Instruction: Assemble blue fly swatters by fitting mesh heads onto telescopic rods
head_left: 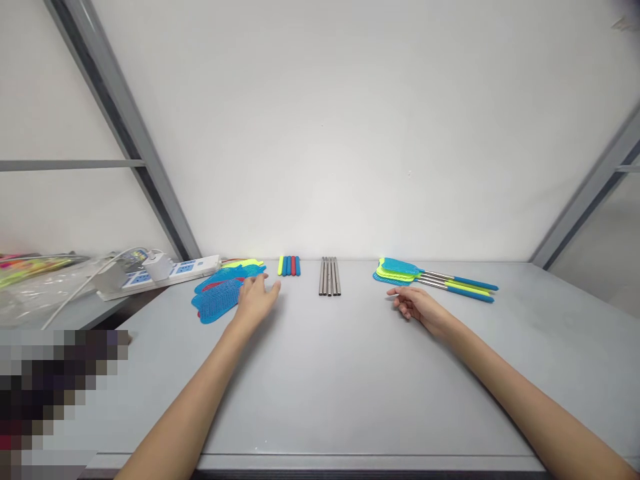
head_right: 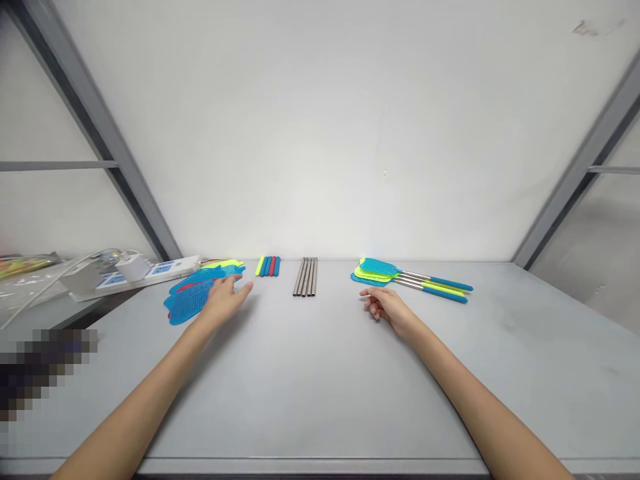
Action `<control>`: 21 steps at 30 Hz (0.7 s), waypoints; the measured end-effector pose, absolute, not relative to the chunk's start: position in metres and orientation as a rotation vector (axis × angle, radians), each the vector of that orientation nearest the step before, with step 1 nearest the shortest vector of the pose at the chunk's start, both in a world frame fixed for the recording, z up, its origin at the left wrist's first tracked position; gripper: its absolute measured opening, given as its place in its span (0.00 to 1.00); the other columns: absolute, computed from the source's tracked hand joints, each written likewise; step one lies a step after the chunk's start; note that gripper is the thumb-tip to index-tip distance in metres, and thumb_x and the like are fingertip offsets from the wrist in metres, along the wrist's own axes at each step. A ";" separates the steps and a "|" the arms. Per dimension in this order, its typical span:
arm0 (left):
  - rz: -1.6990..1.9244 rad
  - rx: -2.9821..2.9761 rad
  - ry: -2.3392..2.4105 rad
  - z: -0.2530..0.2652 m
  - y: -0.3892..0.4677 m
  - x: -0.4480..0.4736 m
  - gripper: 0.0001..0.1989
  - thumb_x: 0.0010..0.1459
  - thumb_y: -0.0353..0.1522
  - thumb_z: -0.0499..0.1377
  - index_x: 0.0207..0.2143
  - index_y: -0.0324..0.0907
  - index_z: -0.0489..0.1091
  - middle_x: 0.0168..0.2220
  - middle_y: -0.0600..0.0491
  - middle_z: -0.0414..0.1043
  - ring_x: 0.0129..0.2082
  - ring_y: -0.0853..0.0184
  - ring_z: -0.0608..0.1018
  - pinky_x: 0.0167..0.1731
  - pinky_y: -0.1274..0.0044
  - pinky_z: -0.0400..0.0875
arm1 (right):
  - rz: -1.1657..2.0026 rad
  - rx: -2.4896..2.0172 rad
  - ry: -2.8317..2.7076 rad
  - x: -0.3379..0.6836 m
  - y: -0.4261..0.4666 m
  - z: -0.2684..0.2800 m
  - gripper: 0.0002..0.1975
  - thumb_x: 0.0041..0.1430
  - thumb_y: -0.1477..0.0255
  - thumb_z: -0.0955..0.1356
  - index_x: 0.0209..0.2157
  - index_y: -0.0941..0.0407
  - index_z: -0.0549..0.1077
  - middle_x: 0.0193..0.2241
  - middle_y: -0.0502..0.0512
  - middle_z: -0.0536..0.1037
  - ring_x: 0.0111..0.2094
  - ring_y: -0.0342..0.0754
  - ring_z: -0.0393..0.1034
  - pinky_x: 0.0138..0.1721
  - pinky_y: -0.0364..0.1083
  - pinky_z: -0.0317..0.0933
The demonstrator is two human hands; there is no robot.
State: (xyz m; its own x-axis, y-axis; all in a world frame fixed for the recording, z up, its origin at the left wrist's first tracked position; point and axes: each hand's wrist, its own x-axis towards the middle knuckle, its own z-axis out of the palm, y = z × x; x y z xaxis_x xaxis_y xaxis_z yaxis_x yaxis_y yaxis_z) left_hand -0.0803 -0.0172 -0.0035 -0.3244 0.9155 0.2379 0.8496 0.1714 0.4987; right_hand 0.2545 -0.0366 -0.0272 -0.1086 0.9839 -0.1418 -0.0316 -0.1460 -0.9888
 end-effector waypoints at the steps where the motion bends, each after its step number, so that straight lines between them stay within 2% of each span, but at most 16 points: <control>1: 0.798 1.728 2.377 -0.004 -0.015 -0.085 0.25 0.51 0.41 0.48 0.49 0.36 0.59 0.48 0.38 0.57 0.50 0.50 0.59 0.47 0.63 0.53 | 1.414 -1.233 -1.192 0.255 -0.036 -0.028 0.10 0.53 0.70 0.61 0.32 0.61 0.69 0.21 0.51 0.67 0.15 0.36 0.56 0.15 0.37 0.54; 7: 0.481 1.654 2.588 -0.015 -0.008 -0.101 0.28 0.50 0.44 0.47 0.47 0.34 0.61 0.50 0.31 0.54 0.51 0.41 0.56 0.42 0.55 0.53 | 1.416 -1.241 -1.219 0.254 -0.034 -0.031 0.10 0.53 0.69 0.61 0.33 0.60 0.69 0.21 0.51 0.67 0.15 0.36 0.55 0.15 0.37 0.53; 13: 0.318 1.842 2.565 -0.024 -0.015 -0.085 0.27 0.52 0.44 0.44 0.49 0.36 0.60 0.54 0.35 0.51 0.54 0.46 0.54 0.46 0.58 0.50 | 1.408 -1.247 -1.239 0.254 -0.035 -0.031 0.11 0.53 0.68 0.61 0.33 0.60 0.69 0.21 0.51 0.67 0.16 0.36 0.55 0.16 0.37 0.53; 21: 0.228 1.947 2.541 -0.027 -0.026 -0.058 0.31 0.54 0.44 0.42 0.53 0.30 0.56 0.56 0.34 0.47 0.55 0.46 0.51 0.47 0.59 0.49 | 1.394 -1.260 -1.256 0.252 -0.036 -0.028 0.11 0.53 0.68 0.61 0.33 0.60 0.69 0.21 0.51 0.67 0.16 0.36 0.55 0.16 0.37 0.54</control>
